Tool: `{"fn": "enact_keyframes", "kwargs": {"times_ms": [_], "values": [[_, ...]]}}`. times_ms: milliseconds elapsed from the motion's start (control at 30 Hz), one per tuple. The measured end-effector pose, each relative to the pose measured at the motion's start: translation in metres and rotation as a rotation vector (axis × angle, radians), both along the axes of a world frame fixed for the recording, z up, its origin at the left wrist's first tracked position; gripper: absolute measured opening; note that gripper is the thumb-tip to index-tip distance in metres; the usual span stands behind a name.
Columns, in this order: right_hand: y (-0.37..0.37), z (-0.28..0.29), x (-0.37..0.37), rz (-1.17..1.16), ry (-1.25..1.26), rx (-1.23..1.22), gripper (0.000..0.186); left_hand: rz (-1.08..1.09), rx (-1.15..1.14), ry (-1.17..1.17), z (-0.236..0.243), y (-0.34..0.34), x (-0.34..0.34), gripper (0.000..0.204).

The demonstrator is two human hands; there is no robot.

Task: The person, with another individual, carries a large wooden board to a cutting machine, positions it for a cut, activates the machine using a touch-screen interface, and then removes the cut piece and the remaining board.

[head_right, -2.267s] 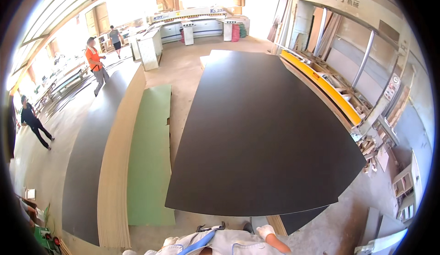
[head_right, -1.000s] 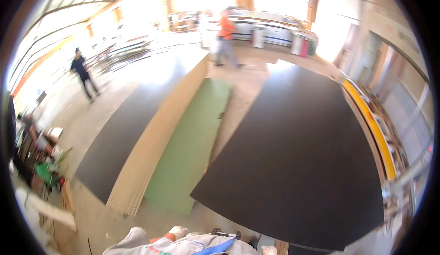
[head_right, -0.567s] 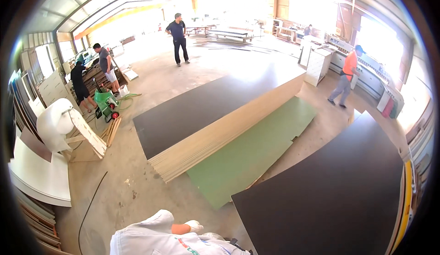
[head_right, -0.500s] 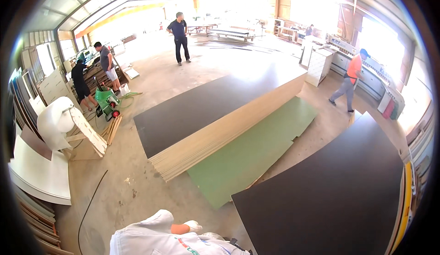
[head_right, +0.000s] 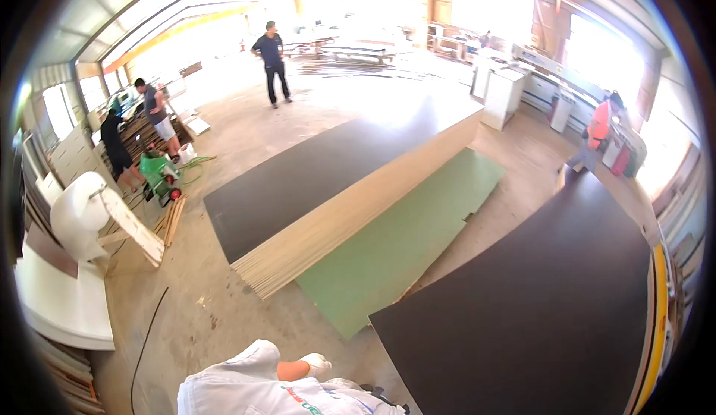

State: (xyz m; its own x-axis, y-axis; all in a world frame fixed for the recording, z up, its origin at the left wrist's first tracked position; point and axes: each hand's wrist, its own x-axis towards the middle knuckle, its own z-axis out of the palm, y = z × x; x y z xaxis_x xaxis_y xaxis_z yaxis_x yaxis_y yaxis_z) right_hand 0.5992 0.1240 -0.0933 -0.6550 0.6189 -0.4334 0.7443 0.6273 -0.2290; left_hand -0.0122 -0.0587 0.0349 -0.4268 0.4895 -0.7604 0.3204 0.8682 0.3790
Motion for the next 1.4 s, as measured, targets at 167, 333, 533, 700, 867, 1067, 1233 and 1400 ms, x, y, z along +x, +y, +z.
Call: {"fn": "enact_keyframes", "kwargs": {"times_ms": [167, 333, 533, 700, 867, 1067, 1233, 1400], "values": [[0.008, 0.010, 0.040, -0.057, -0.087, 0.004, 0.023, -0.055, 0.040, -0.058, -0.039, 0.015, -0.022, 0.046], [-0.031, 0.098, 0.013, -1.278, 0.224, -0.342, 0.047, 0.364, 0.016, -0.398, -0.065, 0.090, 0.000, 0.022], [-0.041, 0.149, 0.075, -1.386, 0.130, -0.479, 0.054, 0.353, 0.045, -0.615, -0.122, 0.224, 0.123, 0.033], [-0.017, 0.179, 0.148, -1.289, 0.002, -0.404, 0.046, 0.336, -0.029, -0.502, -0.175, 0.282, 0.252, 0.071], [0.021, 0.193, 0.237, -1.483, -0.050, -0.482, 0.046, 0.730, -0.108, -0.632, -0.180, 0.339, 0.368, 0.106], [0.083, 0.155, 0.324, -1.425, -0.002, -0.409, 0.044, 1.088, -0.143, -0.505, -0.227, 0.383, 0.426, 0.065], [0.142, 0.167, 0.334, -1.533, 0.013, -0.471, 0.060, 1.190, -0.068, -0.776, -0.255, 0.387, 0.444, 0.058], [0.143, 0.150, 0.339, -1.508, 0.070, -0.473, 0.063, 1.386, -0.004, -0.941, -0.248, 0.391, 0.464, 0.070]]}}
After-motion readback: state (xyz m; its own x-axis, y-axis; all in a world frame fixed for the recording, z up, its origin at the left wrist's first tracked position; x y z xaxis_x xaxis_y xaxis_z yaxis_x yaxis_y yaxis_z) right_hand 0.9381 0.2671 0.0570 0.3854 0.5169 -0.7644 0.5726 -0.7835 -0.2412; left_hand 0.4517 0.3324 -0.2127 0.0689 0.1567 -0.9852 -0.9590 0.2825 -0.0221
